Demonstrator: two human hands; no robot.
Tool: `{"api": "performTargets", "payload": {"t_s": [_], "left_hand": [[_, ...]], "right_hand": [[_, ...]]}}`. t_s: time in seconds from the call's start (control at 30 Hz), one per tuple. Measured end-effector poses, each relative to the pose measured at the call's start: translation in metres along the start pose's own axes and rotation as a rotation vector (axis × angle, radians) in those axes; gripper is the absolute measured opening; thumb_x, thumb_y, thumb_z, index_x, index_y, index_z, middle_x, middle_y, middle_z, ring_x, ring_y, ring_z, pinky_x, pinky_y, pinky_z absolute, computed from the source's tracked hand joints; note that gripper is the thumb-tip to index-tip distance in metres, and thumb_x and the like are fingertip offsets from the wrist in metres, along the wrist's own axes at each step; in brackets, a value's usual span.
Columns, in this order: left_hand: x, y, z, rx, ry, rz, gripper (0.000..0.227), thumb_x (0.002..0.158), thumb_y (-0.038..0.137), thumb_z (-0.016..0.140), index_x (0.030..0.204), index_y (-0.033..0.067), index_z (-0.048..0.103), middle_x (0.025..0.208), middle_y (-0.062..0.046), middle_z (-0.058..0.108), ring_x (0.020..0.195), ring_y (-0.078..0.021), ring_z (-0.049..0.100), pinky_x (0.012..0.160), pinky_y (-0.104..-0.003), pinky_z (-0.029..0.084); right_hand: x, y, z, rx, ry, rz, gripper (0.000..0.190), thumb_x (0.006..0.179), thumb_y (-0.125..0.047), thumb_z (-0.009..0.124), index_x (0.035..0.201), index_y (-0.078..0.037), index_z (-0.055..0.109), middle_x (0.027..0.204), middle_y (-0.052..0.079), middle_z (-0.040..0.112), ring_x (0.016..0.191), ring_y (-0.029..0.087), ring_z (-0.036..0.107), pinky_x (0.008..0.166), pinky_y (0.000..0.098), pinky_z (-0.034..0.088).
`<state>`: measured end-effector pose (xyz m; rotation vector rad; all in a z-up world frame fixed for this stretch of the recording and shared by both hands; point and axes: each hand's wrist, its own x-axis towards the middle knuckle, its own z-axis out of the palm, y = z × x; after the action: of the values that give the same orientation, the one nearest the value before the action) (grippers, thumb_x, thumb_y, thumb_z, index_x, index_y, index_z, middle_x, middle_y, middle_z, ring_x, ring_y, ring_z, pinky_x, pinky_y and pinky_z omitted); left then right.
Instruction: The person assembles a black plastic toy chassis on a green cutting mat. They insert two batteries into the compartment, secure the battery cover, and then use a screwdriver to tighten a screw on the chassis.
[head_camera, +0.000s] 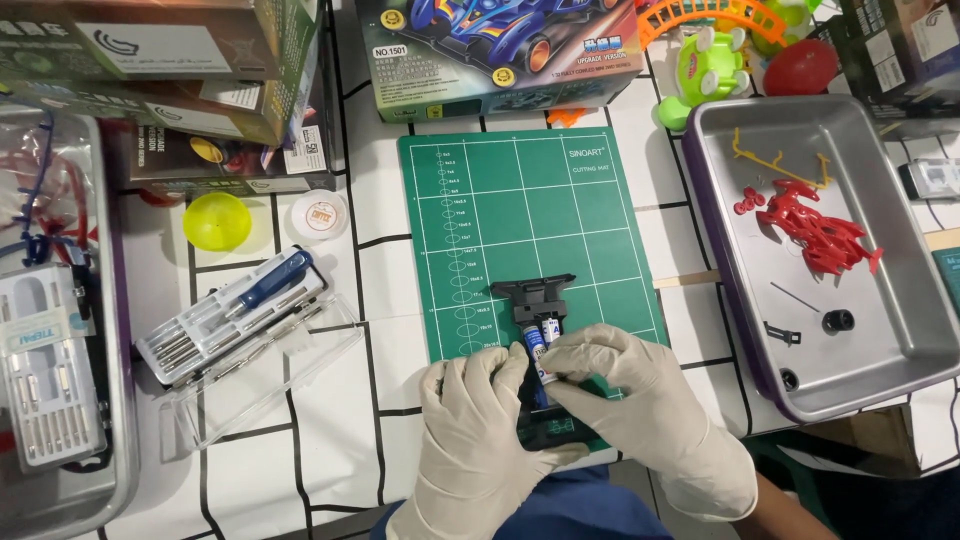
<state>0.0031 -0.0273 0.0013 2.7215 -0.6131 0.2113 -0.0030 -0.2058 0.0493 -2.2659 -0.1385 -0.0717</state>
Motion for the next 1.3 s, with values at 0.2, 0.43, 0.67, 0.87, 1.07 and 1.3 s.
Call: {"api": "performTargets", "payload": {"t_s": [0.2,0.43,0.67,0.87,1.07,1.3], "left_hand": [[0.0,-0.001,0.005,-0.066,0.04,0.0,0.127,0.038,0.112,0.062,0.126,0.0202,0.067,0.108,0.003,0.056,0.091,-0.0192,0.055,0.096,-0.043,0.04],[0.002,-0.002,0.002,-0.081,0.105,0.005,0.111,0.051,0.11,0.046,0.112,0.0202,0.069,0.102,0.003,0.057,0.084,-0.0203,0.055,0.091,-0.042,0.04],[-0.001,-0.004,0.003,-0.078,0.022,0.018,0.123,0.04,0.111,0.062,0.125,0.0222,0.068,0.105,0.003,0.056,0.09,-0.019,0.054,0.096,-0.043,0.038],[-0.002,-0.006,0.006,-0.072,0.0,0.035,0.126,0.038,0.111,0.067,0.125,0.0204,0.067,0.109,0.002,0.058,0.09,-0.0203,0.056,0.096,-0.044,0.038],[0.0,-0.005,0.005,-0.074,0.083,0.038,0.119,0.042,0.109,0.065,0.121,0.0203,0.069,0.108,0.003,0.056,0.089,-0.019,0.055,0.097,-0.042,0.038],[-0.001,-0.009,0.019,-0.058,0.098,0.074,0.1,0.056,0.1,0.069,0.116,0.0203,0.066,0.109,0.002,0.056,0.09,-0.019,0.056,0.097,-0.044,0.04]], "right_hand": [[-0.009,0.014,0.006,-0.169,-0.003,-0.165,0.029,0.081,-0.016,0.086,0.104,-0.029,0.075,0.103,-0.008,0.076,0.09,0.012,0.077,0.073,0.023,0.061],[-0.004,0.004,0.01,-0.174,0.024,-0.198,0.025,0.087,-0.01,0.078,0.106,-0.021,0.068,0.108,-0.001,0.07,0.092,0.017,0.073,0.073,0.0282,0.059],[-0.003,0.0,0.005,-0.113,0.001,0.158,0.022,0.082,-0.015,0.079,0.103,-0.023,0.082,0.108,-0.005,0.075,0.094,0.011,0.077,0.084,0.0241,0.059],[-0.003,0.003,0.007,-0.056,-0.014,0.133,0.025,0.082,-0.008,0.079,0.104,-0.02,0.082,0.109,-0.003,0.075,0.099,0.012,0.075,0.091,0.0229,0.059],[0.002,0.012,0.004,-0.139,-0.153,0.183,0.026,0.081,-0.01,0.078,0.104,-0.02,0.084,0.112,-0.003,0.078,0.108,0.013,0.075,0.096,0.0253,0.057],[-0.001,0.025,0.0,-0.215,-0.361,0.11,0.027,0.097,-0.014,0.057,0.115,-0.018,0.077,0.128,0.001,0.067,0.103,0.018,0.074,0.084,0.0315,0.057]]}}
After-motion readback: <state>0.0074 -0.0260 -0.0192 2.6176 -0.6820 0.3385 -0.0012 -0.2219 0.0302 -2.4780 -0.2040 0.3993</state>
